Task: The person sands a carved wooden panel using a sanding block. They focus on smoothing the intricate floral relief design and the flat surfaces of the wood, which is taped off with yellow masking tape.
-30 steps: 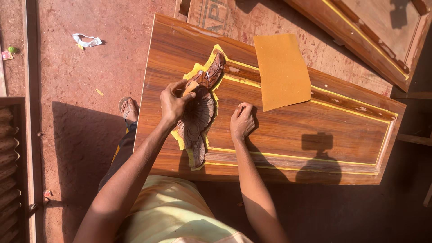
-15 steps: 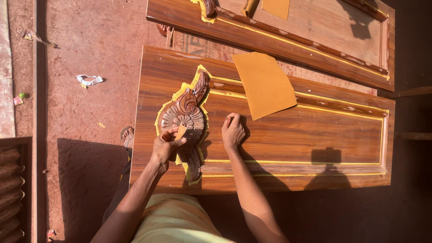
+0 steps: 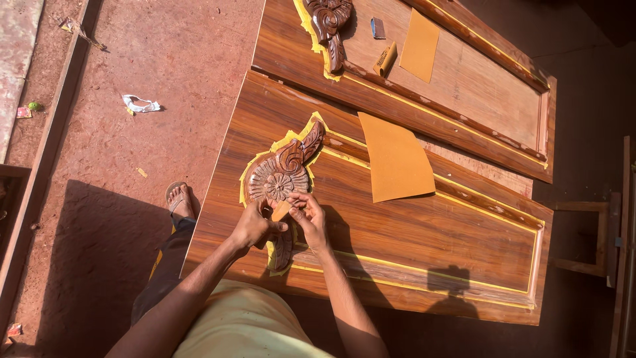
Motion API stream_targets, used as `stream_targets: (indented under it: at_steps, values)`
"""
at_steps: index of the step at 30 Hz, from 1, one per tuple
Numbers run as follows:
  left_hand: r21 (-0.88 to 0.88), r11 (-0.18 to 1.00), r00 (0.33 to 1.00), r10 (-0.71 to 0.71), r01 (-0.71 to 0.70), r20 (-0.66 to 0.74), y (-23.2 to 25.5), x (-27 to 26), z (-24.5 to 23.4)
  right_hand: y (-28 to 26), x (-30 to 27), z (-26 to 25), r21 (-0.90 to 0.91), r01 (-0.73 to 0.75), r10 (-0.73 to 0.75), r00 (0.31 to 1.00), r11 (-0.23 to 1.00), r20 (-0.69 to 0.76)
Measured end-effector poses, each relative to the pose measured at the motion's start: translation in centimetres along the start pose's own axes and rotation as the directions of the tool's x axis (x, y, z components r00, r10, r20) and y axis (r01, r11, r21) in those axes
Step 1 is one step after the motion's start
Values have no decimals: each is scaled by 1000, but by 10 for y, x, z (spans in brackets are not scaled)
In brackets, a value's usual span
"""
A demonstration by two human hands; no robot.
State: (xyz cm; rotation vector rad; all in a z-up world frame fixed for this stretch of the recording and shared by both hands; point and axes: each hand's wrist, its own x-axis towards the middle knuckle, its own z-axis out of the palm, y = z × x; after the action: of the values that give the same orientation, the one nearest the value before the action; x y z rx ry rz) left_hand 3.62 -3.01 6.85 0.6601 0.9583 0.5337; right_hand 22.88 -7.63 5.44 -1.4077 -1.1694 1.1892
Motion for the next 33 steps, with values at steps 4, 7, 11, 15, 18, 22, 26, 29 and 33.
stream_targets:
  at_steps: [4,7,11,15,18,22,26,29,33]
  values:
    - [131,981,988,134,-144,83,-2,-1,-7,1,-4,14,124,4,-11,999,992,50]
    - [157,987,993,13,-31,115,9,-9,-12,10,-8,9,68,1,-5,999,998,54]
    - [-62,993,960,-77,97,269,26,-27,-20,6,-10,11,289,-224,235,972,931,-4]
    - [-357,920,948,-45,162,314,33,-33,-21,-2,-2,21,289,-265,310,943,920,-123]
    - [-432,873,961,-129,228,247,25,-33,-22,3,5,26,162,-79,89,994,984,-56]
    - [-204,975,993,99,-84,66,6,-24,-22,10,20,8,-156,-87,56,980,984,-193]
    - [511,833,945,309,-214,-107,28,-23,-22,12,41,-63,-528,-152,-102,902,835,-420]
    - [757,650,949,276,-69,-150,62,-12,-8,14,35,-99,-804,-214,-263,871,555,-414]
    - [921,331,827,562,-207,-16,63,29,5,29,30,-106,-920,-241,-411,839,308,-357]
